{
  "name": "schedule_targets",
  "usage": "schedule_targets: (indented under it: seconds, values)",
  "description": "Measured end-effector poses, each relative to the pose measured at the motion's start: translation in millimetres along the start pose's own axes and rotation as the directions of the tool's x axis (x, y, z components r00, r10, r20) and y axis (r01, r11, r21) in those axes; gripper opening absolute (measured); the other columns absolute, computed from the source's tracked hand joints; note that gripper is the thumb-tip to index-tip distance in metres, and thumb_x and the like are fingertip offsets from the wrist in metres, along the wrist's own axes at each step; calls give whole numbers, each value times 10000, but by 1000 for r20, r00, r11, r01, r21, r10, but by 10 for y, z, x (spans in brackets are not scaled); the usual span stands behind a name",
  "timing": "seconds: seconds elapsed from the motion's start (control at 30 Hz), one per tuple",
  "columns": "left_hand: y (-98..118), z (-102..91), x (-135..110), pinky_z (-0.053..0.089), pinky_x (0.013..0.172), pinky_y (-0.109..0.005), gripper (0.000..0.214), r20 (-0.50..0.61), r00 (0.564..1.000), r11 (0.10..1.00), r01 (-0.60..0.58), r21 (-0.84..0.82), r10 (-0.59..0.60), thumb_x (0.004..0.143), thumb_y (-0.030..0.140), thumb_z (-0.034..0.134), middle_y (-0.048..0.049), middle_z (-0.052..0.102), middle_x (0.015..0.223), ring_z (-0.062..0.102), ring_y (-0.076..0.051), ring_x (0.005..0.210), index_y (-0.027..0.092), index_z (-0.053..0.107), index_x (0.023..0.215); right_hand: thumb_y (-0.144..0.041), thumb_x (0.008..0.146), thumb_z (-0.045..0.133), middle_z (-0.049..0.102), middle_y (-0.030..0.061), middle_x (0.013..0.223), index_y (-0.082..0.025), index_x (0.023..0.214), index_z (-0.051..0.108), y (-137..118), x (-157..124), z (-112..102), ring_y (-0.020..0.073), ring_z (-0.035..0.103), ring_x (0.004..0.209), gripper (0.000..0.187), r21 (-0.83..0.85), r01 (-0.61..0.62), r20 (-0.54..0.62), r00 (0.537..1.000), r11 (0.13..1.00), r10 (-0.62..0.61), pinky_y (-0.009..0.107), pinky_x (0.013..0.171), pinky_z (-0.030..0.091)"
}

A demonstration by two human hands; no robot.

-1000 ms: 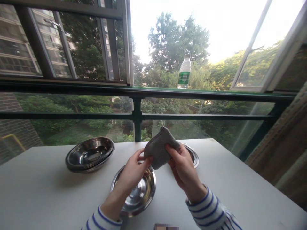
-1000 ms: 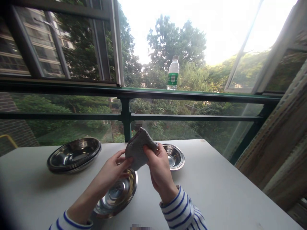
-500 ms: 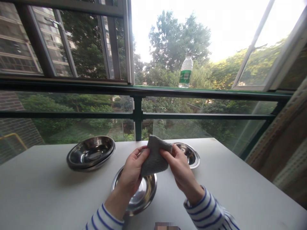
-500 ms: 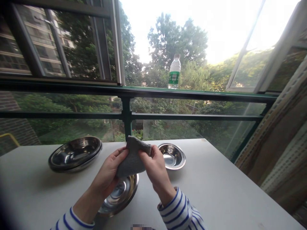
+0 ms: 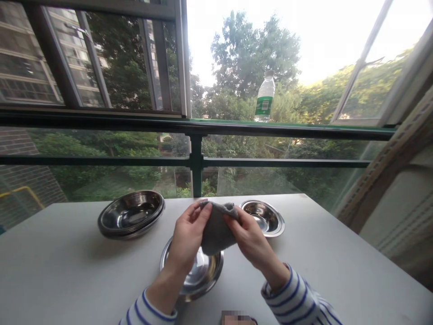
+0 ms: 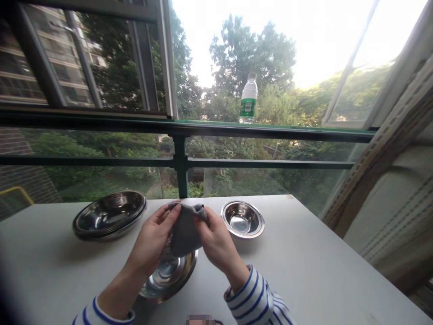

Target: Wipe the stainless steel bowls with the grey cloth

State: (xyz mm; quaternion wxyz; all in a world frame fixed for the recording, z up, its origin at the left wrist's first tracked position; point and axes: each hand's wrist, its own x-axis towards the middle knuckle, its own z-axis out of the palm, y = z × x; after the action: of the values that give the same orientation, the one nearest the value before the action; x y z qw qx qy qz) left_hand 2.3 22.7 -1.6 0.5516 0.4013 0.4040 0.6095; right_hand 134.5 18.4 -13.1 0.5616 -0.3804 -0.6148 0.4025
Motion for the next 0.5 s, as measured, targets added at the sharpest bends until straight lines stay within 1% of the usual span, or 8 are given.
schedule_targets:
  seconds: [0.1, 0.17, 0.2, 0.27, 0.3, 0.37, 0.43, 0.5]
  values:
    - [-17, -5, 23, 456, 598, -225, 305, -59, 996, 992, 63, -112, -70, 644, 356, 729, -41, 688, 775, 599, -121, 629, 135, 641, 835, -373, 856, 535, 615, 4, 822, -183, 946, 643, -15, -30, 53, 145, 525, 784, 237, 219, -100, 54, 994, 971, 90, 239, 697, 407]
    - [-27, -9, 33, 460, 610, -230, 298, -90, 993, 990, 63, -124, -75, 642, 338, 733, -37, 681, 762, 601, -122, 632, 129, 633, 829, -405, 857, 528, 634, 18, 858, -186, 1003, 635, -2, -35, 74, 155, 551, 789, 284, 359, -177, 80, 984, 916, 159, 256, 704, 424]
    - [-25, -9, 32, 462, 617, -232, 304, -102, 992, 991, 60, -116, -72, 644, 330, 732, -40, 679, 769, 609, -129, 649, 127, 627, 843, -418, 856, 525, 640, 23, 858, -183, 1013, 635, 9, -30, 72, 157, 558, 774, 303, 387, -194, 80, 981, 902, 177, 259, 694, 429]
    - [-5, -6, 14, 460, 605, -229, 324, -124, 990, 995, 66, -71, -74, 657, 320, 724, -49, 677, 798, 619, -140, 683, 133, 610, 897, -432, 851, 528, 643, 25, 837, -173, 1001, 643, 34, -13, 47, 158, 558, 752, 321, 323, -157, 31, 987, 933, 156, 256, 675, 429]
    - [11, -1, -1, 458, 594, -226, 330, -123, 989, 996, 81, -46, -86, 677, 324, 708, -55, 677, 820, 623, -143, 697, 141, 602, 930, -432, 849, 531, 642, 23, 827, -169, 989, 648, 42, -3, 29, 158, 553, 752, 320, 241, -109, -10, 993, 964, 115, 252, 672, 426]
    - [37, 16, -36, 456, 569, -224, 312, -74, 988, 990, 138, -23, -139, 739, 346, 647, -64, 676, 850, 628, -148, 709, 156, 592, 980, -418, 853, 531, 635, 16, 816, -166, 975, 654, 42, 7, -1, 156, 542, 759, 306, 50, -1, -72, 997, 999, 4, 242, 670, 418]
    - [42, 38, -65, 452, 539, -220, 263, -5, 981, 979, 194, -56, -194, 796, 346, 575, -61, 676, 822, 626, -144, 671, 159, 595, 979, -402, 867, 514, 626, 8, 816, -171, 987, 649, 21, -4, 2, 150, 535, 761, 293, -53, 62, -62, 996, 997, -65, 231, 661, 414]
    - [22, 58, -76, 444, 509, -212, 211, 18, 976, 968, 216, -126, -215, 819, 303, 544, -46, 670, 744, 611, -133, 603, 147, 601, 949, -394, 886, 486, 620, 1, 817, -178, 1000, 641, -7, -34, 42, 140, 533, 758, 289, -30, 72, -10, 997, 997, -73, 221, 653, 416]
